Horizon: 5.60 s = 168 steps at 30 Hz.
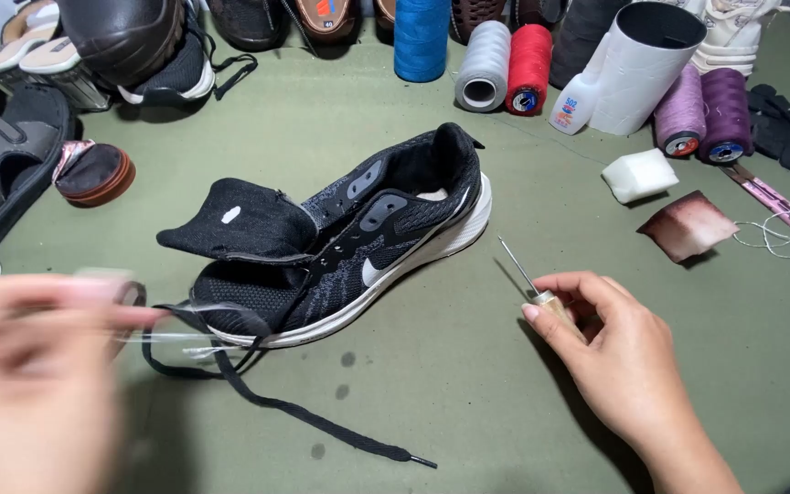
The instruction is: Hand-sewing the upper of a black sneaker using a sewing awl and thread on a repair bench.
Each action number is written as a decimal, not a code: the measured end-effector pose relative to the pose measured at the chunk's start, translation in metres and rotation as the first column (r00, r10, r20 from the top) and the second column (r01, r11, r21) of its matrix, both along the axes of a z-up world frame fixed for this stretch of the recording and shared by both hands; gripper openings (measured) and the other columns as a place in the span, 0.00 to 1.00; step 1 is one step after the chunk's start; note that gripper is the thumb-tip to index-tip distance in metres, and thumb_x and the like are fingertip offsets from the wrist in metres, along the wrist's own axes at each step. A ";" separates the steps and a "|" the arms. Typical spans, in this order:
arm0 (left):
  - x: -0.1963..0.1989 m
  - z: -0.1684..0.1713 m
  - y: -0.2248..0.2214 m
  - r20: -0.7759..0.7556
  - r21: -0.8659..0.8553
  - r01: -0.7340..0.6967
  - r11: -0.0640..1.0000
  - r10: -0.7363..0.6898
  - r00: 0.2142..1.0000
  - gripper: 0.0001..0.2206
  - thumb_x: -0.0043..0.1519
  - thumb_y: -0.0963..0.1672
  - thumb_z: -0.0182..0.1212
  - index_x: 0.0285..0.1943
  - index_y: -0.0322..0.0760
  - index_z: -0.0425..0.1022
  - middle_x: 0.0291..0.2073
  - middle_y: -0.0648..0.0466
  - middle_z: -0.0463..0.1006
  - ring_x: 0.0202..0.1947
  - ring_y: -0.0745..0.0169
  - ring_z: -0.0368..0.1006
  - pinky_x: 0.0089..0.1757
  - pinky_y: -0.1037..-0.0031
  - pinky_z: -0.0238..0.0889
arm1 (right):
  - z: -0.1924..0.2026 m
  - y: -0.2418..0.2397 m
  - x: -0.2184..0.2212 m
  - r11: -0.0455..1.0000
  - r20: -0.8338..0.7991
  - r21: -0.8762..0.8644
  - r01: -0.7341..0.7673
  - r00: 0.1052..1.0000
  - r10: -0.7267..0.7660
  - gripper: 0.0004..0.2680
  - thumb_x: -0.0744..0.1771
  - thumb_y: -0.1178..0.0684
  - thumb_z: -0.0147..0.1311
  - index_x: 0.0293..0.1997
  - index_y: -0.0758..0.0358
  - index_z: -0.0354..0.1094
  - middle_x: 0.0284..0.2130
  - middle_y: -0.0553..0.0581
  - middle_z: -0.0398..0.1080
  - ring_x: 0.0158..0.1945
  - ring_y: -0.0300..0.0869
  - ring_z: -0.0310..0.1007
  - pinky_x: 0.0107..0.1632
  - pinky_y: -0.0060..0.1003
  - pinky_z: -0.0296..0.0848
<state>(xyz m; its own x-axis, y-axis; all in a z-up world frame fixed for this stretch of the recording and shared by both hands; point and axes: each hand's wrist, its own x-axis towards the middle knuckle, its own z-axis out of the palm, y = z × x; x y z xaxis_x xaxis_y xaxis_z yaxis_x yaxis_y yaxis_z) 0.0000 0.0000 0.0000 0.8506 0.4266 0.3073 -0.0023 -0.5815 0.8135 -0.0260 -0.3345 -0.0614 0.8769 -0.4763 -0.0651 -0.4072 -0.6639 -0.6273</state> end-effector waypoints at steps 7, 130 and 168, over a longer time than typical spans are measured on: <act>0.024 -0.012 0.019 0.208 -0.054 0.194 0.980 -0.179 0.962 0.16 0.83 0.42 0.30 0.78 0.27 0.46 0.48 0.24 0.74 0.43 0.31 0.78 0.43 0.54 0.75 | -0.002 0.010 -0.001 1.000 0.013 0.000 -0.030 0.999 0.030 0.08 0.62 0.42 0.65 0.44 0.39 0.81 0.32 0.42 0.74 0.33 0.35 0.69 0.43 0.32 0.66; 0.100 -0.079 -0.103 0.077 0.342 0.620 0.706 -0.679 0.730 0.17 0.57 0.54 0.72 0.25 0.45 0.73 0.19 0.64 0.69 0.30 0.63 0.61 0.34 0.71 0.57 | -0.014 0.097 -0.031 0.919 -0.109 -0.309 -0.246 0.969 0.222 0.07 0.70 0.39 0.48 0.43 0.45 0.59 0.40 0.49 0.60 0.35 0.56 0.74 0.32 0.58 0.75; -0.001 0.031 -0.010 -0.612 -0.192 0.663 0.723 -0.616 0.495 0.13 0.62 0.46 0.66 0.50 0.57 0.95 0.20 0.63 0.86 0.27 0.77 0.85 0.36 0.83 0.71 | 0.036 0.080 -0.035 0.640 0.264 0.537 -0.549 0.830 0.491 0.09 0.67 0.47 0.58 0.39 0.57 0.85 0.20 0.47 0.72 0.26 0.32 0.70 0.31 0.28 0.67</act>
